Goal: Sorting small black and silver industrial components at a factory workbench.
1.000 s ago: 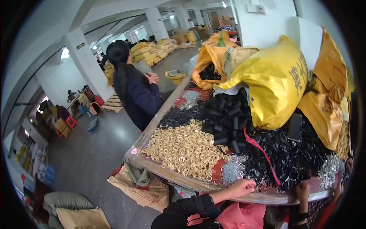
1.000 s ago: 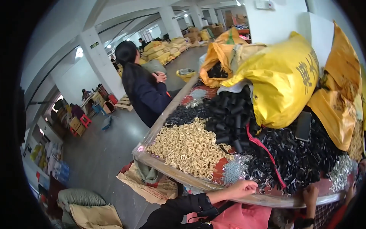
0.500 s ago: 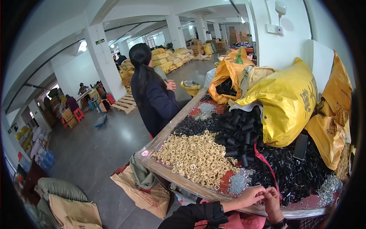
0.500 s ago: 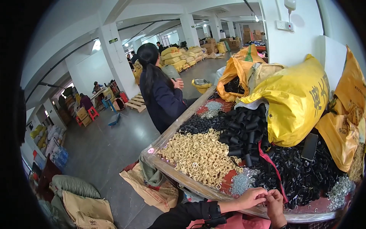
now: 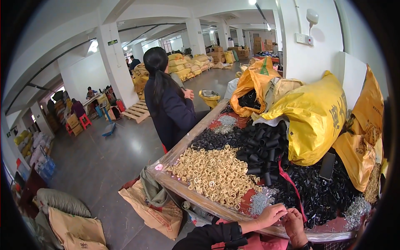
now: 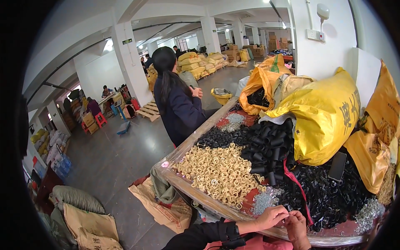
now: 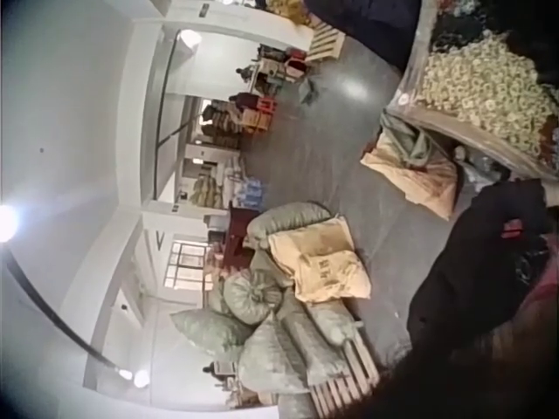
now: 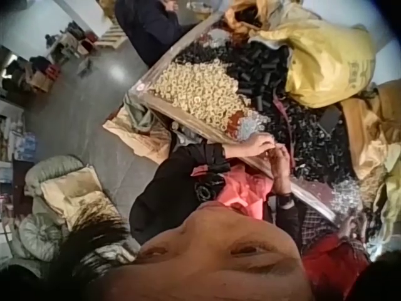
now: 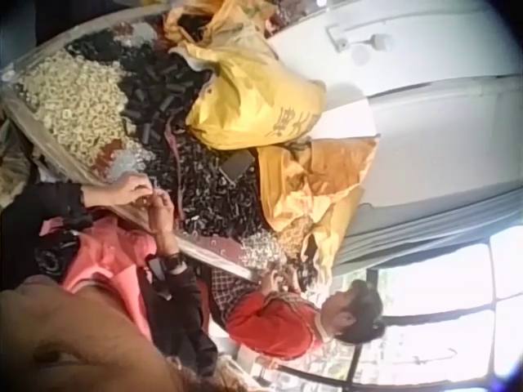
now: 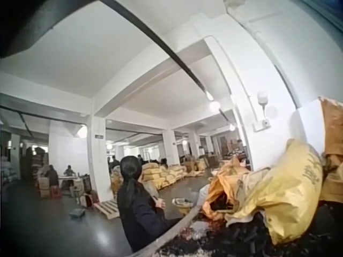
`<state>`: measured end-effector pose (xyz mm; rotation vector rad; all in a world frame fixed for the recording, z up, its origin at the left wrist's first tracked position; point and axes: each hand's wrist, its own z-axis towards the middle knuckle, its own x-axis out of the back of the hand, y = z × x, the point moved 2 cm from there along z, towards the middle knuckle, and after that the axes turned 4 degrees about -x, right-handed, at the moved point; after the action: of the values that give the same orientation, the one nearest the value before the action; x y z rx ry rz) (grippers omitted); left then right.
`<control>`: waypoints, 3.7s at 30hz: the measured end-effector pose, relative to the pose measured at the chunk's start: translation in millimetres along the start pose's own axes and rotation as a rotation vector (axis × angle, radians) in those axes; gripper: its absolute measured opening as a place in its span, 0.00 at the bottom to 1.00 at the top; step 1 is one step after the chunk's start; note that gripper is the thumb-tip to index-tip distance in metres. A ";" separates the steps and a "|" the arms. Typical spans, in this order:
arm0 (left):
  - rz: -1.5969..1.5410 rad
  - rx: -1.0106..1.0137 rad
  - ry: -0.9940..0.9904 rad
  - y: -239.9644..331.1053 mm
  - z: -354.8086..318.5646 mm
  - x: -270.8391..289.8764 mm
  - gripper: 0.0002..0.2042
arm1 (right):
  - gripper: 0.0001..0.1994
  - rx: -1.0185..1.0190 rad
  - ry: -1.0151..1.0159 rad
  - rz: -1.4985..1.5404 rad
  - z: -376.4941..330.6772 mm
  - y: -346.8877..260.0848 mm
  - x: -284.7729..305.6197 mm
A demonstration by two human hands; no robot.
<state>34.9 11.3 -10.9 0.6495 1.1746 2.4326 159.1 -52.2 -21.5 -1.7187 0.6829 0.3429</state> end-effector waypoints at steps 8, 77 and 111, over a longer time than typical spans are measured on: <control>0.030 -0.016 -0.036 2.3 1.6 2.7 0.06 | 0.05 -0.140 -0.095 0.063 -1.0 0.0 4.0; 0.644 0.121 -0.268 -60.5 -28.7 74.4 0.07 | 0.04 0.663 0.129 -1.697 -22.2 -14.8 56.1; -0.336 0.492 -0.181 -32.1 -6.2 19.4 0.11 | 0.05 0.604 -0.101 -1.239 4.5 -3.5 -30.5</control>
<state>19.2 36.1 -35.1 0.7190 1.6661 1.7790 137.8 -39.6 -2.8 -1.2321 -0.3971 -0.5897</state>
